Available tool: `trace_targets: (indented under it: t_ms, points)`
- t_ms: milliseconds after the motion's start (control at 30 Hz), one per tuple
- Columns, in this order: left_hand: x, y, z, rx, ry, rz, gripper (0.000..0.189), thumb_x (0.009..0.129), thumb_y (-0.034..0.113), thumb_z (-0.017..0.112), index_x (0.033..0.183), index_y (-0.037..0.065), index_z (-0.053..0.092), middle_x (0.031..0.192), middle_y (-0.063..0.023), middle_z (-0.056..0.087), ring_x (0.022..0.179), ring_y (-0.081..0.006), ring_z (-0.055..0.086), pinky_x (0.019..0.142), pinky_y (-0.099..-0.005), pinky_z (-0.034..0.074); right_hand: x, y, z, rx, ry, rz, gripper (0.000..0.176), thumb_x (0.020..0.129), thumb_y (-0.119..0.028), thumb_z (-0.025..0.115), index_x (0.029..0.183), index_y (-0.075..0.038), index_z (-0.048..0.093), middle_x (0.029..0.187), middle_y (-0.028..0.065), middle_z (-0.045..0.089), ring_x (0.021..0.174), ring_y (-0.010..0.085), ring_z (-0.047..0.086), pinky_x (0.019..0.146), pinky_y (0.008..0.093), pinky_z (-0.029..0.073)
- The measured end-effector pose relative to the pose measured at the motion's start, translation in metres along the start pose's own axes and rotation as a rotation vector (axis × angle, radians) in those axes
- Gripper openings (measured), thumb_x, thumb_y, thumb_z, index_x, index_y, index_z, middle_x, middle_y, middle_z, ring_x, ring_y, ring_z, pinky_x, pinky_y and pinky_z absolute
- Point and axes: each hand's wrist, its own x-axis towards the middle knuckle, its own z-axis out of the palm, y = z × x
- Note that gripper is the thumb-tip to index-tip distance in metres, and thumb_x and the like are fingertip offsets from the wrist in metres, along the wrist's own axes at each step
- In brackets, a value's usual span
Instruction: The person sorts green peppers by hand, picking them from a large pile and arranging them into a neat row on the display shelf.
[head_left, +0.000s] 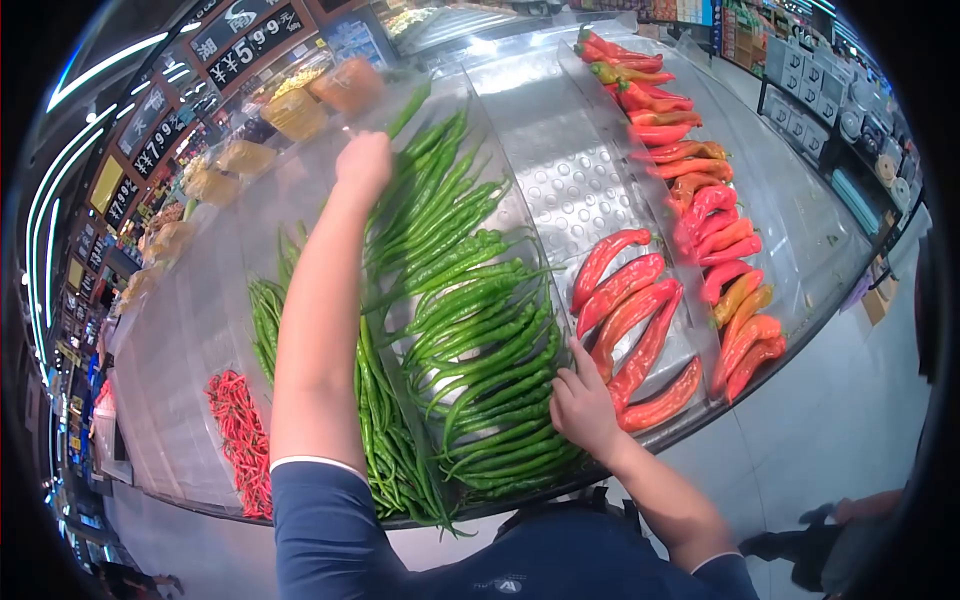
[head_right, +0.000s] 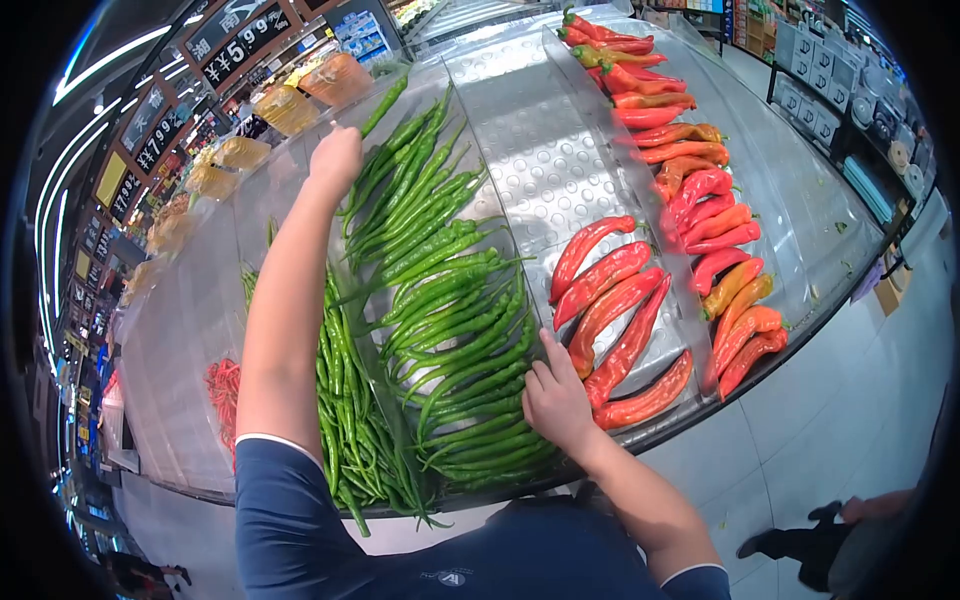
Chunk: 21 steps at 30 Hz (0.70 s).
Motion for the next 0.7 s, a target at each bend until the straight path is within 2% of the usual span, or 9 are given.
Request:
trace_targets:
  t_ms: [67, 133, 300, 567, 667, 700]
  points:
    - [0.019, 0.002, 0.012, 0.019, -0.018, -0.007, 0.022, 0.09, 0.005, 0.054, 0.103, -0.002, 0.071, 0.12, -0.0274, 0.065, 0.111, -0.0407, 0.067, 0.093, -0.0484, 0.055, 0.0, 0.0, 0.001, -0.024, -0.006, 0.004, 0.018, 0.077, -0.007, 0.065, 0.088, 0.007, 0.064, 0.103, 0.0232, 0.062, 0.139, 0.0476, 0.042, 0.113, 0.0563, 0.039]
    - [0.038, -0.005, 0.027, 0.104, -0.018, 0.029, 0.026, 0.093, 0.007, 0.054, 0.111, 0.002, 0.074, 0.119, -0.0227, 0.069, 0.11, -0.0382, 0.068, 0.091, -0.0469, 0.057, 0.001, 0.001, 0.002, -0.066, -0.024, 0.001, 0.019, 0.077, -0.008, 0.065, 0.088, 0.008, 0.064, 0.102, 0.0226, 0.062, 0.139, 0.0465, 0.043, 0.114, 0.0557, 0.039]
    - [0.065, -0.017, 0.059, 0.039, -0.041, -0.038, 0.027, 0.093, 0.007, 0.054, 0.11, 0.003, 0.074, 0.116, -0.021, 0.071, 0.109, -0.0381, 0.069, 0.091, -0.0476, 0.057, 0.002, -0.003, 0.001, -0.102, -0.046, 0.034, 0.02, 0.077, -0.008, 0.065, 0.089, 0.007, 0.065, 0.103, 0.0223, 0.063, 0.138, 0.0459, 0.045, 0.113, 0.0558, 0.04]
    - [0.054, -0.017, 0.089, -0.084, 0.051, 0.002, 0.025, 0.091, 0.007, 0.054, 0.102, 0.002, 0.075, 0.111, -0.0252, 0.07, 0.105, -0.04, 0.07, 0.09, -0.0492, 0.056, 0.004, -0.004, 0.0, -0.075, -0.044, 0.04, 0.021, 0.077, -0.006, 0.065, 0.093, 0.008, 0.065, 0.104, 0.0221, 0.063, 0.135, 0.0475, 0.046, 0.111, 0.0568, 0.043]
    - [0.043, -0.014, 0.072, -0.192, -0.029, -0.027, 0.022, 0.089, 0.008, 0.057, 0.101, 0.0, 0.073, 0.113, -0.0252, 0.069, 0.106, -0.0426, 0.068, 0.092, -0.0493, 0.055, 0.002, -0.004, 0.002, -0.065, -0.031, 0.039, 0.021, 0.076, -0.005, 0.064, 0.093, 0.008, 0.065, 0.104, 0.0223, 0.063, 0.135, 0.0483, 0.046, 0.11, 0.0573, 0.043]
    - [0.031, -0.012, 0.066, -0.171, 0.013, -0.016, 0.02, 0.087, 0.008, 0.059, 0.1, 0.0, 0.072, 0.111, -0.0242, 0.069, 0.104, -0.042, 0.068, 0.091, -0.0493, 0.055, 0.002, -0.003, 0.003, -0.06, -0.018, 0.034, 0.02, 0.076, -0.003, 0.064, 0.093, 0.008, 0.065, 0.105, 0.0225, 0.062, 0.135, 0.049, 0.046, 0.11, 0.0573, 0.043]
